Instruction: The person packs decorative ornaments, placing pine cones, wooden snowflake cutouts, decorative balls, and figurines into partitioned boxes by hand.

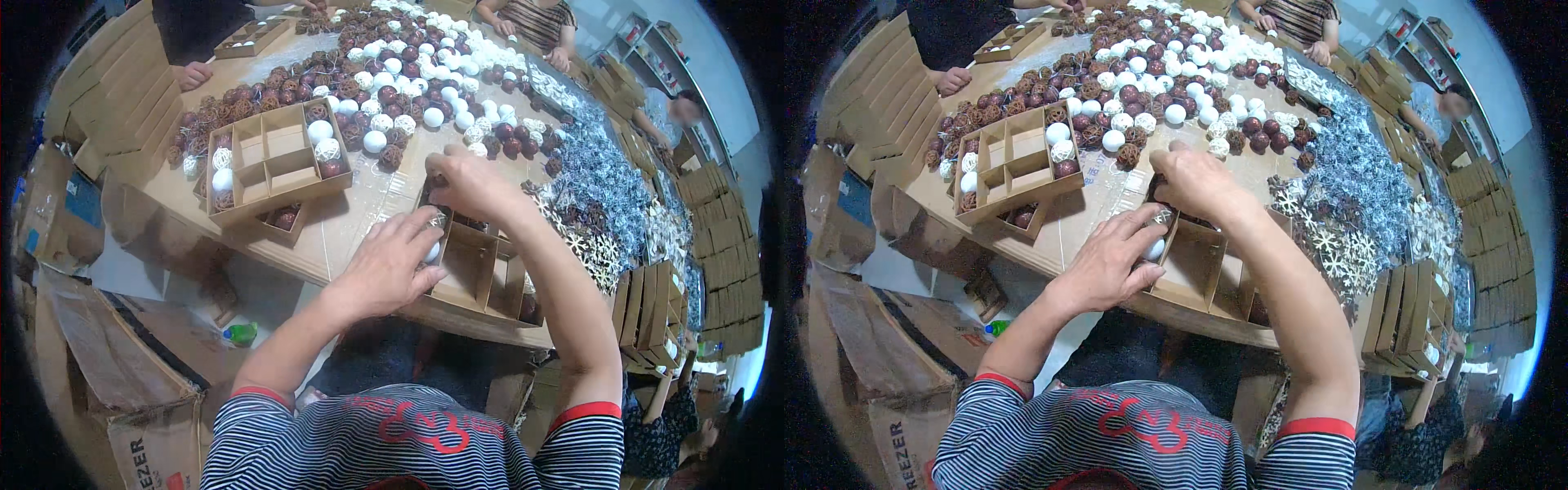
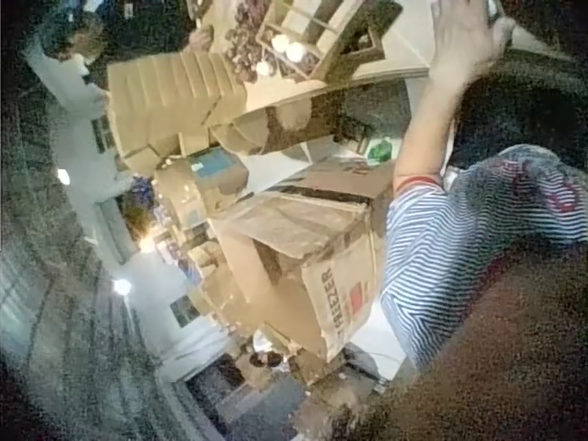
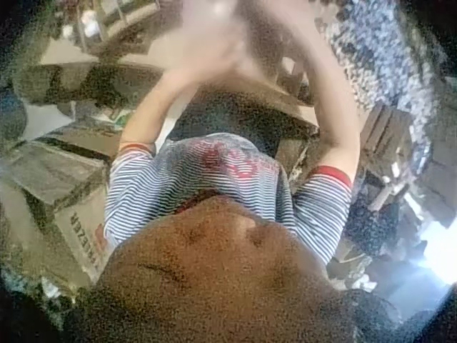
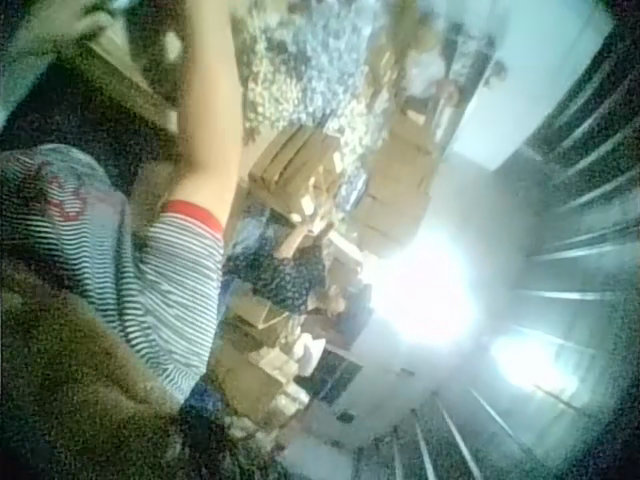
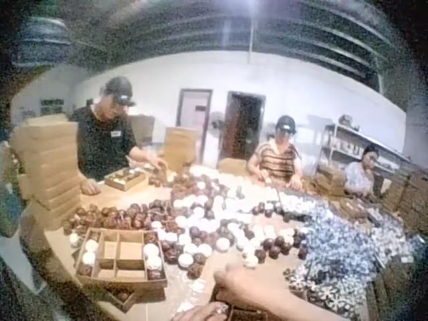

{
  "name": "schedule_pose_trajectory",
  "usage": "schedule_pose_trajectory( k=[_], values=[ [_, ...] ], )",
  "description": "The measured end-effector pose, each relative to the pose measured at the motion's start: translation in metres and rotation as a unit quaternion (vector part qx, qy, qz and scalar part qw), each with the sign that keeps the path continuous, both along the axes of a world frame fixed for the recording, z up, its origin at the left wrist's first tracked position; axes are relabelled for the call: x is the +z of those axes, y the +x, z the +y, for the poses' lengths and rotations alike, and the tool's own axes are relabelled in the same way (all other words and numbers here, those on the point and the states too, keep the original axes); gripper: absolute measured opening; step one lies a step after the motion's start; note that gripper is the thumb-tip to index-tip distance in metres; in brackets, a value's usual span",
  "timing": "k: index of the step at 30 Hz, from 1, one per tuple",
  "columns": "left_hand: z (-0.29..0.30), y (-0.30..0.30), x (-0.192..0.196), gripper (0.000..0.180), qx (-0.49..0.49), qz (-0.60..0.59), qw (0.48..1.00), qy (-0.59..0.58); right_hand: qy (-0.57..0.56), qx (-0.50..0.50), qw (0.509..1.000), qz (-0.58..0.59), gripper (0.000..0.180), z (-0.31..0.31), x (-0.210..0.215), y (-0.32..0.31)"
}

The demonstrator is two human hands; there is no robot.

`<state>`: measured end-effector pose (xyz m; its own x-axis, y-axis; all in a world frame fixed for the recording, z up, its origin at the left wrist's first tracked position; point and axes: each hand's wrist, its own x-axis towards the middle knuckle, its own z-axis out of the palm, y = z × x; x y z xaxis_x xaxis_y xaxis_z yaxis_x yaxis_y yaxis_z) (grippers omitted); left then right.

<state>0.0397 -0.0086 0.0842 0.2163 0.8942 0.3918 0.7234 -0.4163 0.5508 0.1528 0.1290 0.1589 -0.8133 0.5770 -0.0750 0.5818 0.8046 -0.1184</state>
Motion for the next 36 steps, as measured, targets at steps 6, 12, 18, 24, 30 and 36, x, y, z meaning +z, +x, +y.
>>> schedule_pose_trajectory(
  k=[6,12,18,24,30,36],
  values=[
    [-0.003,-0.003,-0.001,0.047,0.007,-0.008,1.0,0.002,-0.06,0.001,0.995,0.08,0.024,0.01,0.001,0.001],
    [-0.004,-0.015,0.0,0.047,-0.01,-0.014,1.0,-0.011,-0.051,-0.009,0.989,0.139,0.019,0.003,-0.01,-0.002],
    [-0.012,-0.033,0.001,0.053,-0.001,-0.123,0.992,-0.004,-0.074,-0.056,0.962,0.257,0.019,-0.01,0.021,0.044],
    [-0.021,-0.048,-0.013,0.061,0.061,-0.2,0.978,0.002,-0.131,-0.183,0.907,0.356,0.016,-0.05,0.026,0.117],
    [-0.024,-0.059,-0.02,0.052,0.069,-0.174,0.982,0.005,-0.171,-0.307,0.857,0.377,0.015,-0.079,-0.02,0.164],
    [0.02,-0.067,0.005,0.037,0.058,-0.108,0.991,0.057,-0.22,-0.345,0.823,0.394,0.013,-0.102,-0.057,0.18]
  ],
)
